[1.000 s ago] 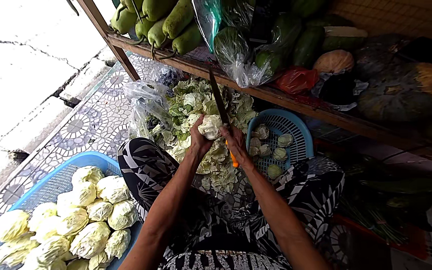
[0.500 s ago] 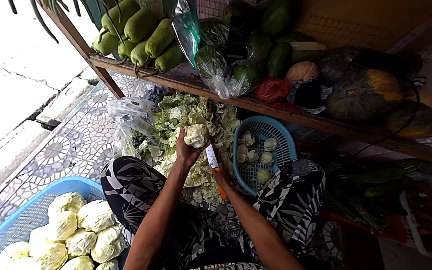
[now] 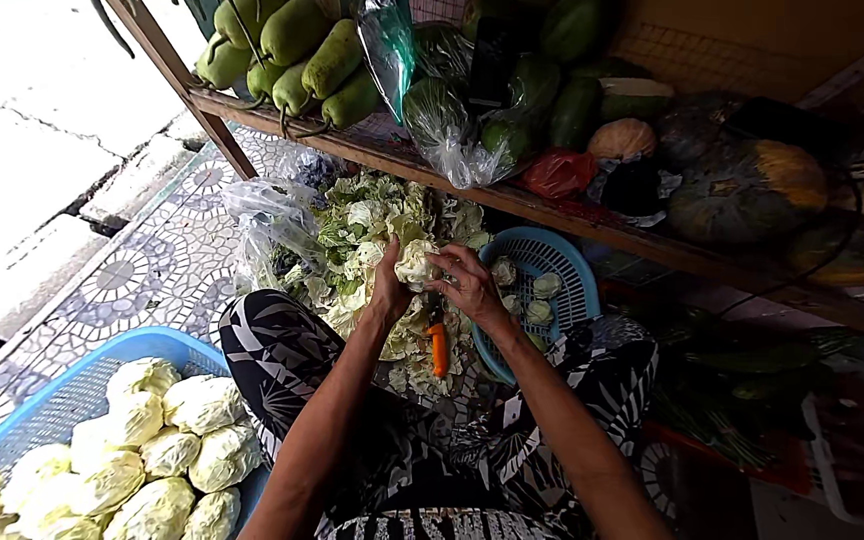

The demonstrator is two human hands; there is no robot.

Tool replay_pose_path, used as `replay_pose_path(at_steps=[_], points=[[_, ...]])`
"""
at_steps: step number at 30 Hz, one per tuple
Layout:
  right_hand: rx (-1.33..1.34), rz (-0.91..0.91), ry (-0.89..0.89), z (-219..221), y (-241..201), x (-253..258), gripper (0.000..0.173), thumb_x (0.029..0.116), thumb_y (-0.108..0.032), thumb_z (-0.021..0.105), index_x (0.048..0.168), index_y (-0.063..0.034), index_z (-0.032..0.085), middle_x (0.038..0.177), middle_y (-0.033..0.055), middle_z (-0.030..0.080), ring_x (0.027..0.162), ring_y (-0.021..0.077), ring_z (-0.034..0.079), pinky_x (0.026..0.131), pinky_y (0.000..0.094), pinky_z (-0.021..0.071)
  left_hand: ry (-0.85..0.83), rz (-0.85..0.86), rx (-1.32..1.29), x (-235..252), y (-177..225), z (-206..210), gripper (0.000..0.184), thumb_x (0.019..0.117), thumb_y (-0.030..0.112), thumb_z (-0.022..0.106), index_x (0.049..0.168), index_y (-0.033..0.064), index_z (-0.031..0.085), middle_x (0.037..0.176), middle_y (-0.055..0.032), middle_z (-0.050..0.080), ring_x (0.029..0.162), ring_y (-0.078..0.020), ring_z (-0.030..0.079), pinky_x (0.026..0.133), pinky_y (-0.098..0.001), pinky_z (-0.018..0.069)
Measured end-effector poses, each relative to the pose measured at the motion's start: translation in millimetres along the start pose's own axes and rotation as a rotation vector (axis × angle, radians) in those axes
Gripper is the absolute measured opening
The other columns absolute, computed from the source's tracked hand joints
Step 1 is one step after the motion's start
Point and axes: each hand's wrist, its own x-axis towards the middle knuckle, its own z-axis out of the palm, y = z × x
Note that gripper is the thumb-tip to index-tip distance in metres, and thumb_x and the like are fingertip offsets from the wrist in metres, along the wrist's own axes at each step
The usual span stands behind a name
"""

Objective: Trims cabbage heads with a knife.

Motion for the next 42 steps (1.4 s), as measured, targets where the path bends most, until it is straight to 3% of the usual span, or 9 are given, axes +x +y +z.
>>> replay_pose_path(at_steps=[8,12,15,22,30,34,38,40,42], points=[[0.105,0.021,0.047,7.6,0.2,-0.4,0.029,0.0803,-0.013,0.084,0.105,0.0018,0.076,0.109,0.0198,0.069,0.102,0.0269,0.068,0.091,0.0350,0.0570,0.015,-0.007,0.045,-6.1,2.8,-1.3,0.063,0.1045,0.064,0.031,0.130,0.0129,0.056,0.106,-0.0078,0.069,0.091,-0.0184,0.068,0.078,-0.0389,0.0589],[0.245,0.165,-0.032,1.5,-6.5,4.0,0.034,0.0759,-0.007,0.087,0.101,0.0080,0.070,0.112,0.0234,0.063,0.096,0.0269,0.066,0.081,0.0344,0.0592,0.006,0.041,0.135,-11.3,5.4,-0.9,0.063,0.1051,0.063,0.030,0.139,0.0143,0.052,0.117,-0.0081,0.067,0.100,-0.0180,0.067,0.084,-0.0398,0.0577],[0.201,0.111,-0.083,-2.0,-5.2,8.2,0.033,0.0752,-0.010,0.087,0.097,0.0063,0.069,0.108,0.0222,0.063,0.095,0.0272,0.065,0.082,0.0348,0.0577,-0.005,0.061,0.146,-12.6,6.0,-1.1,0.063,0.1057,0.062,0.031,0.144,0.0148,0.049,0.125,-0.0090,0.064,0.108,-0.0190,0.065,0.090,-0.0410,0.0560],[0.090,0.018,-0.165,-0.2,-0.7,6.1,0.024,0.0815,-0.012,0.082,0.094,0.0039,0.069,0.105,0.0219,0.062,0.101,0.0332,0.063,0.088,0.0408,0.0551,0.022,0.031,0.146,-9.2,3.7,0.3,0.062,0.1066,0.060,0.029,0.138,0.0126,0.053,0.114,-0.0088,0.067,0.097,-0.0185,0.067,0.081,-0.0393,0.0576],[0.050,0.008,-0.046,16.2,4.2,-8.0,0.023,0.0835,-0.011,0.080,0.096,0.0058,0.070,0.103,0.0220,0.062,0.101,0.0332,0.063,0.090,0.0388,0.0546,0.051,0.002,0.127,-2.7,-1.0,-1.9,0.060,0.1071,0.059,0.030,0.132,0.0106,0.055,0.107,-0.0101,0.067,0.090,-0.0197,0.067,0.076,-0.0400,0.0581],[-0.045,-0.071,-0.004,17.8,3.6,-8.0,0.012,0.0881,-0.009,0.074,0.091,0.0025,0.074,0.098,0.0207,0.066,0.094,0.0340,0.067,0.081,0.0395,0.0580,0.080,-0.071,0.018,-2.5,0.3,-2.2,0.059,0.1066,0.060,0.031,0.131,0.0108,0.053,0.106,-0.0117,0.066,0.087,-0.0227,0.067,0.072,-0.0423,0.0585],[0.082,0.062,0.130,18.1,13.7,-13.5,0.018,0.0890,-0.006,0.074,0.084,0.0092,0.065,0.094,0.0224,0.065,0.089,0.0282,0.068,0.082,0.0352,0.0575,0.128,-0.112,-0.116,-2.4,4.4,0.2,0.062,0.1054,0.062,0.030,0.132,0.0104,0.052,0.108,-0.0169,0.066,0.086,-0.0301,0.069,0.066,-0.0461,0.0601],[0.041,0.244,0.152,17.7,20.7,-20.5,0.016,0.0912,-0.006,0.073,0.092,0.0086,0.068,0.096,0.0214,0.066,0.087,0.0261,0.068,0.080,0.0346,0.0585,0.119,-0.040,-0.072,-2.3,5.8,-5.6,0.064,0.1062,0.061,0.030,0.138,0.0095,0.051,0.118,-0.0179,0.065,0.096,-0.0308,0.068,0.075,-0.0475,0.0597],[-0.158,0.526,-0.142,0.9,29.4,-22.4,0.027,0.0993,-0.005,0.061,0.125,-0.0042,0.071,0.121,0.0235,0.066,0.109,0.0395,0.066,0.089,0.0515,0.0548,0.066,0.097,0.157,1.8,2.5,-10.1,0.057,0.1096,0.050,0.034,0.145,0.0066,0.043,0.122,-0.0173,0.062,0.102,-0.0260,0.066,0.084,-0.0434,0.0573]])
